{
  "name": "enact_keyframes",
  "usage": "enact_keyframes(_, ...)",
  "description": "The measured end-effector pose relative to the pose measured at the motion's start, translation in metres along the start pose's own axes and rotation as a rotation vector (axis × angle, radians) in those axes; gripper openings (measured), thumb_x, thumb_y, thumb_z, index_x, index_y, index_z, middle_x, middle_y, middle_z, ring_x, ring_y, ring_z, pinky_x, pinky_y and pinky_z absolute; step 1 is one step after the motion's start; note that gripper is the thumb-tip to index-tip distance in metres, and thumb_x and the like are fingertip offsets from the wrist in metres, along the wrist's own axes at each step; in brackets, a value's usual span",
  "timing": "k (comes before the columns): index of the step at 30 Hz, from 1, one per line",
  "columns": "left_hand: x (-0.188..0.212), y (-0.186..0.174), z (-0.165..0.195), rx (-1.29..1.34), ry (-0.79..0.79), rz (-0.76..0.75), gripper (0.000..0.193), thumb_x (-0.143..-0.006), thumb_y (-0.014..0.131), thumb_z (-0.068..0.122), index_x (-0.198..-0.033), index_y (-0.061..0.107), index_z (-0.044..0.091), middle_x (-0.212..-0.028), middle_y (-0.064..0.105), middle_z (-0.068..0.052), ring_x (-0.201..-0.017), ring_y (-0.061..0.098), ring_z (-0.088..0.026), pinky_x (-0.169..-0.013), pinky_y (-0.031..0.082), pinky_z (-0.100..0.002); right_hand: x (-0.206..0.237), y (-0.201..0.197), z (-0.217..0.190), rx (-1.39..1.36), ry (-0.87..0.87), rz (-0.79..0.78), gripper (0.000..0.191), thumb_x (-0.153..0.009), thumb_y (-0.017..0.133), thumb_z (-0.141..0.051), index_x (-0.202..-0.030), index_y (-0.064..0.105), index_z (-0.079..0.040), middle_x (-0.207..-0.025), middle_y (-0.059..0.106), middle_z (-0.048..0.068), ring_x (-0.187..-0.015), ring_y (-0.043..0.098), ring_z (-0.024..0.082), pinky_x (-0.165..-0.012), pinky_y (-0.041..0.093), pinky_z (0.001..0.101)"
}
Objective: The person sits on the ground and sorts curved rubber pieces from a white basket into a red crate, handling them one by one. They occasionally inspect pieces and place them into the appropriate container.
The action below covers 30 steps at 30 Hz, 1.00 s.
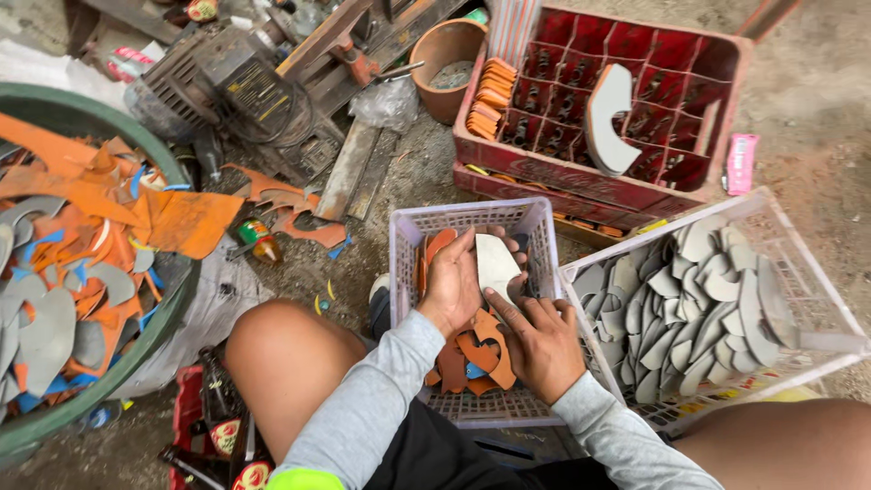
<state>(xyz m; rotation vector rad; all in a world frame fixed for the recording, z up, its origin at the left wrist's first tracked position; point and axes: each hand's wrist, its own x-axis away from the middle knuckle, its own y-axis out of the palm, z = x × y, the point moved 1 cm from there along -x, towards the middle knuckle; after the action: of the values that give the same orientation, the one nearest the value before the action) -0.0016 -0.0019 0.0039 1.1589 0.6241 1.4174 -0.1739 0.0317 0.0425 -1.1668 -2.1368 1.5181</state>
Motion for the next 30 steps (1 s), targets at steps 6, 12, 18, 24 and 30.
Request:
enact_keyframes(6,-0.001,0.006,0.005,-0.316,-0.002,0.054,0.040,-0.106,0.053,0.023,-0.144,0.058,0.012,-0.120,0.070,-0.010,-0.116,0.067,-0.025,-0.100,0.060,-0.048,0.001,-0.012,0.012,-0.511,0.135,0.015,0.053,-0.101,0.059,-0.021,-0.150,0.047,-0.003,-0.132,0.063,0.020,-0.115,0.065,0.030,-0.099,0.049,0.0446)
enact_keyframes(12,-0.005,-0.005,0.003,-0.365,-0.025,0.217,0.037,-0.101,0.062,0.021,-0.136,0.066,0.011,-0.109,0.069,-0.007,-0.103,0.070,-0.022,-0.074,0.069,-0.043,0.004,-0.013,0.029,-0.703,0.385,-0.017,0.042,-0.108,0.044,-0.024,-0.143,0.053,-0.002,-0.093,0.079,0.013,-0.081,0.077,0.019,-0.072,0.060,0.0343)
enact_keyframes(18,-0.005,-0.003,0.038,-0.641,0.128,0.434,0.025,-0.099,0.063,0.020,-0.122,0.069,0.013,-0.101,0.072,-0.006,-0.090,0.073,-0.019,-0.062,0.067,-0.039,0.015,-0.051,0.109,-0.405,0.620,-0.083,0.036,-0.106,0.055,-0.025,-0.134,0.068,-0.008,-0.076,0.074,0.016,-0.065,0.070,0.029,-0.060,0.055,0.0401)
enact_keyframes(24,0.027,-0.009,0.118,-0.430,0.567,0.486,0.023,-0.102,0.060,0.020,-0.122,0.066,0.012,-0.099,0.067,-0.006,-0.088,0.072,-0.019,-0.065,0.069,-0.042,0.051,-0.097,0.181,0.215,0.640,0.005,0.038,-0.098,0.066,-0.034,-0.130,0.073,-0.015,-0.113,0.068,0.027,-0.101,0.065,0.044,-0.090,0.053,0.0513)
enact_keyframes(30,0.034,-0.018,0.104,-0.483,0.501,0.458,0.018,-0.102,0.059,0.021,-0.116,0.064,0.011,-0.097,0.066,-0.007,-0.086,0.071,-0.021,-0.066,0.068,-0.044,0.039,-0.064,0.173,0.130,0.485,-0.018,0.045,-0.094,0.071,-0.036,-0.128,0.071,-0.008,-0.128,0.060,0.029,-0.119,0.057,0.048,-0.103,0.047,0.0525)
